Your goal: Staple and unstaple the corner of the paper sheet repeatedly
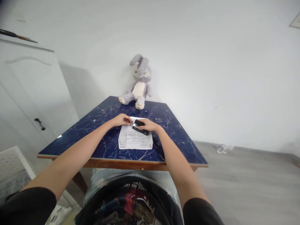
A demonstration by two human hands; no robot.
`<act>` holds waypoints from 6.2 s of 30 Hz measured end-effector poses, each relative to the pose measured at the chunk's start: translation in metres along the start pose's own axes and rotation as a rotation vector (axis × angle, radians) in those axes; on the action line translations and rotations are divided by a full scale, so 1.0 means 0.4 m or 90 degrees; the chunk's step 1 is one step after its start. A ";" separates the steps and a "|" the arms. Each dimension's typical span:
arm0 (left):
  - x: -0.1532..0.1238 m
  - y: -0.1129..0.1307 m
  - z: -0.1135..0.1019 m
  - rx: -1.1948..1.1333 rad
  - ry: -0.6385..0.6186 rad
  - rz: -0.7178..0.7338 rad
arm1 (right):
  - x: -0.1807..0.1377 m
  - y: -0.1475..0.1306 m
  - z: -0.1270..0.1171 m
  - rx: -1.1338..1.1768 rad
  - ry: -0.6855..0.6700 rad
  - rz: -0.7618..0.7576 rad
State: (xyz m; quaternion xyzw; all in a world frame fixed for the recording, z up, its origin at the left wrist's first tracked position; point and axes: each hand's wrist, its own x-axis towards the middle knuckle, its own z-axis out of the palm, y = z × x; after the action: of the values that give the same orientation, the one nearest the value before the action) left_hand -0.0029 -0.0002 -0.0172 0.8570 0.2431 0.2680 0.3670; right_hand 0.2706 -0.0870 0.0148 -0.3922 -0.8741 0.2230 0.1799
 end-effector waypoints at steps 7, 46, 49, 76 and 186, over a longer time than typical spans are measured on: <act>-0.010 -0.025 -0.032 -0.083 -0.043 -0.023 | -0.003 -0.009 -0.004 0.148 0.035 0.057; 0.008 0.044 0.024 -0.030 0.074 0.013 | -0.250 0.082 -0.063 0.055 0.141 0.147; 0.004 0.034 0.015 -0.056 0.119 0.004 | -0.221 0.165 -0.067 -0.017 0.255 0.183; 0.000 -0.028 -0.047 -0.107 0.452 -0.077 | 0.296 0.028 0.159 -0.193 -0.005 0.170; 0.021 0.032 0.048 0.254 0.308 -0.186 | -0.005 0.009 -0.028 0.084 0.161 0.039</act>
State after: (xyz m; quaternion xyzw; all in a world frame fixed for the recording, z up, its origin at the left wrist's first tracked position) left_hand 0.0184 -0.0122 -0.0165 0.7799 0.4904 0.3552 0.1586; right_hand 0.2794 -0.0836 0.0220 -0.4310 -0.8155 0.2342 0.3072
